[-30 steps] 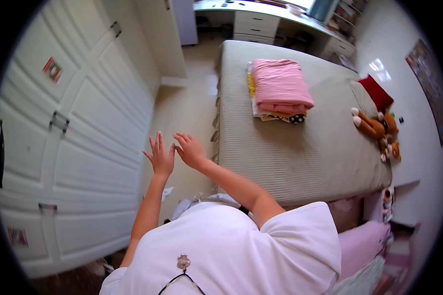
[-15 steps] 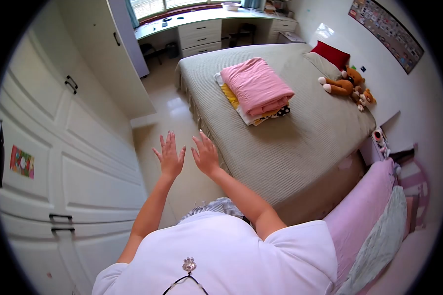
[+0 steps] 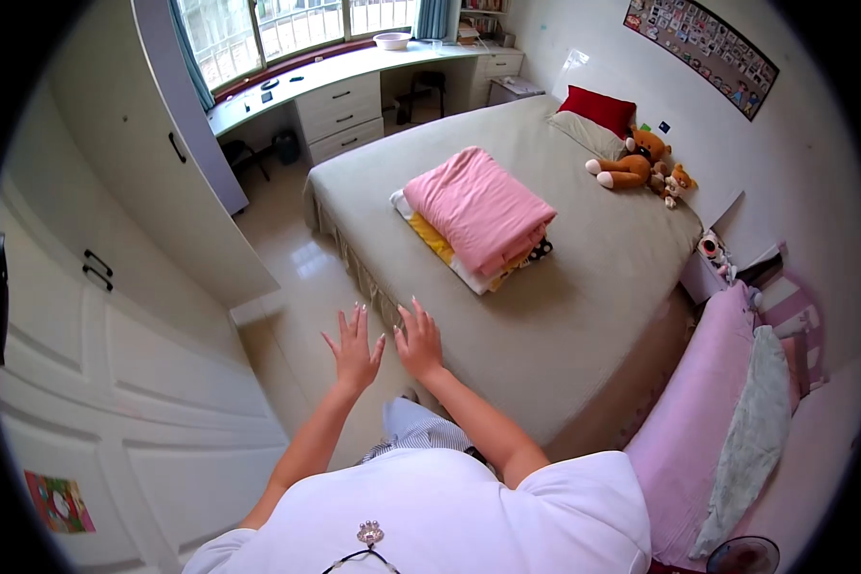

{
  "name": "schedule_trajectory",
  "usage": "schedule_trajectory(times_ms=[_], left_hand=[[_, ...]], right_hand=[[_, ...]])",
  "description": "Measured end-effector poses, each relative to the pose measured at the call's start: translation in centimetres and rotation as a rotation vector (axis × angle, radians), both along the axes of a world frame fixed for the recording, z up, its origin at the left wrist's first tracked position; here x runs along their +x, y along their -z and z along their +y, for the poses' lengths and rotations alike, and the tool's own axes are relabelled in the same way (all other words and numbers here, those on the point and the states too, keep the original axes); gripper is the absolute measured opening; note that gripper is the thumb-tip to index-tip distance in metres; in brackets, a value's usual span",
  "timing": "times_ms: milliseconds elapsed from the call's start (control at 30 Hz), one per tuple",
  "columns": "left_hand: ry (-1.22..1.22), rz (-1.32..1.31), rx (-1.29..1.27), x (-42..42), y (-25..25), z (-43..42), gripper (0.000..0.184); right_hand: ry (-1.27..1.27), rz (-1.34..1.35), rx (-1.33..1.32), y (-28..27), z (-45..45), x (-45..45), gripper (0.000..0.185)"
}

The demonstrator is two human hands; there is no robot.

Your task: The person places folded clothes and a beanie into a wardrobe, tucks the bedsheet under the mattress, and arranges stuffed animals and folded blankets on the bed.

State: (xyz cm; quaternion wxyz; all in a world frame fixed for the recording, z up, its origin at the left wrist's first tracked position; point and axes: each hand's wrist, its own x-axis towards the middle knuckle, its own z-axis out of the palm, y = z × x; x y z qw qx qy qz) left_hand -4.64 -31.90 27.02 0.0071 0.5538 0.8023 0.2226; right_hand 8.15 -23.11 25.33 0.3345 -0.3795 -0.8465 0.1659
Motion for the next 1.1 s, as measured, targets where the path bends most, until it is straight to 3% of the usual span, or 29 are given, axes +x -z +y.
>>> schedule_trajectory(times_ms=[367,767,1100], left_hand=[[0.177,0.047,0.013,-10.8,-2.9,20.2,0.068],[0.702,0.061,-0.002,-12.8,-3.1,37.3,0.069],[1.018,0.031,0.013,-18.5,-4.0,46.6,0.068]], right_hand=[[0.074,0.037,0.005,-4.0,16.2,-10.4,0.049],[0.609,0.136,0.12,-3.8,26.6,-11.6,0.047],[0.955,0.11,0.169,-3.5,30.2,-18.0,0.046]])
